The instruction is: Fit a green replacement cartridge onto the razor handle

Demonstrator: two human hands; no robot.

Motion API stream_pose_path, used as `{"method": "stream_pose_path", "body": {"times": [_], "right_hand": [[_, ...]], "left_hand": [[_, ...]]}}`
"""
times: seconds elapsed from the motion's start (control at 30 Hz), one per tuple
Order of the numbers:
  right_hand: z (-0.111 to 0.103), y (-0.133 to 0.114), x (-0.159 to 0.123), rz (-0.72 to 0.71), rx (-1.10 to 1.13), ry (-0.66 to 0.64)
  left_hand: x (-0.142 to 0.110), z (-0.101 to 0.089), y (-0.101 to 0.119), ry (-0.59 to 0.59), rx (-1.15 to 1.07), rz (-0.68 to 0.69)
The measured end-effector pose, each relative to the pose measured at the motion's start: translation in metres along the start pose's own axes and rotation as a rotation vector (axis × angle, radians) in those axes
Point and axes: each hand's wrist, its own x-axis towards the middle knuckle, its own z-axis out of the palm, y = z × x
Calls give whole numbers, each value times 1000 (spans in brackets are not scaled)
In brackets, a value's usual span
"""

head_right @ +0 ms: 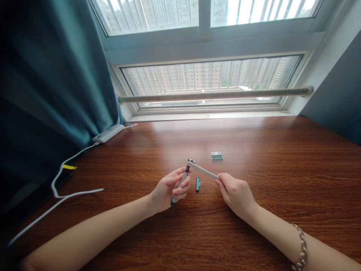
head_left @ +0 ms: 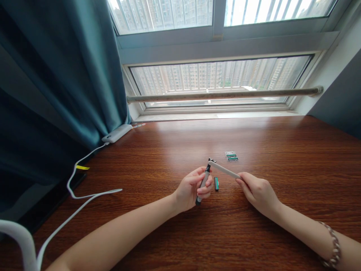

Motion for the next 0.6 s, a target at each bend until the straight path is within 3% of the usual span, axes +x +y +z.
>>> {"method": "stream_pose_path", "body": {"times": [0.6], "right_hand": [[-1, -1, 1, -12, -10, -29]], "left_hand": [[2, 2, 3, 69, -107, -11]]}}
